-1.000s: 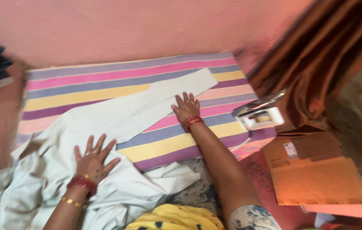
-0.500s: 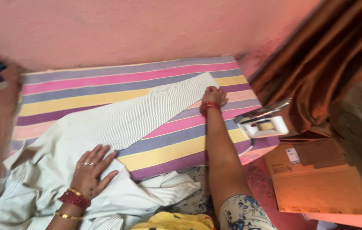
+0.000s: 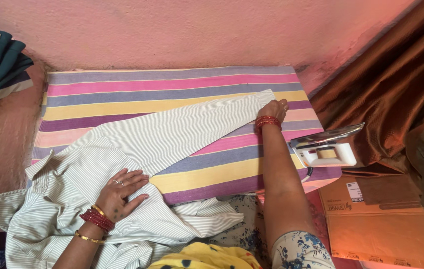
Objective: The person irons a white striped shirt on a striped ironing board. They smooth the fabric, use an electric iron to press the sleeves and body, and flip the shirt to iron the other side.
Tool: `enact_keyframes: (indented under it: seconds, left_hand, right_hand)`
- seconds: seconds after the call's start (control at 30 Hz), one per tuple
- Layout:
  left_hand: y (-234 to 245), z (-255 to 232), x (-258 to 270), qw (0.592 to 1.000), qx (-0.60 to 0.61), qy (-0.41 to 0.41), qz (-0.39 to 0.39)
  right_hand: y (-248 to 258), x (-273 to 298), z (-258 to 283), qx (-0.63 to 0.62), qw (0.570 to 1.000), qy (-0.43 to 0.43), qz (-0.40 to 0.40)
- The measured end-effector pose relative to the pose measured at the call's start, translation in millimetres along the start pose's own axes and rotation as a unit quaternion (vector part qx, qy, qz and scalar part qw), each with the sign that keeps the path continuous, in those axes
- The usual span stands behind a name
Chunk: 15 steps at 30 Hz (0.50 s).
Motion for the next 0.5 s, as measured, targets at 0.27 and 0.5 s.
enact_keyframes:
  seconds: [0.27,0.5]
  left_hand:
    - [6.1,-2.7,0.0,0.997,0.050,0.028,-0.044]
    - [27.1,-24.6,-5.4,0.992,0.068,0.030,-0.097]
  right_hand:
    - [-11.8,39.3,34.7,0.116,0.982,0.146,-0.037]
    - [-58.1,99.2,88.0,0.124,0.940,0.256,0.189]
Point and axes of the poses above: each hand's wrist, its own x-axis away from the middle knuckle, its own y-axis out of the back of the hand, z = x × y, the point moved 3 cm from there along -x, towards the middle knuckle
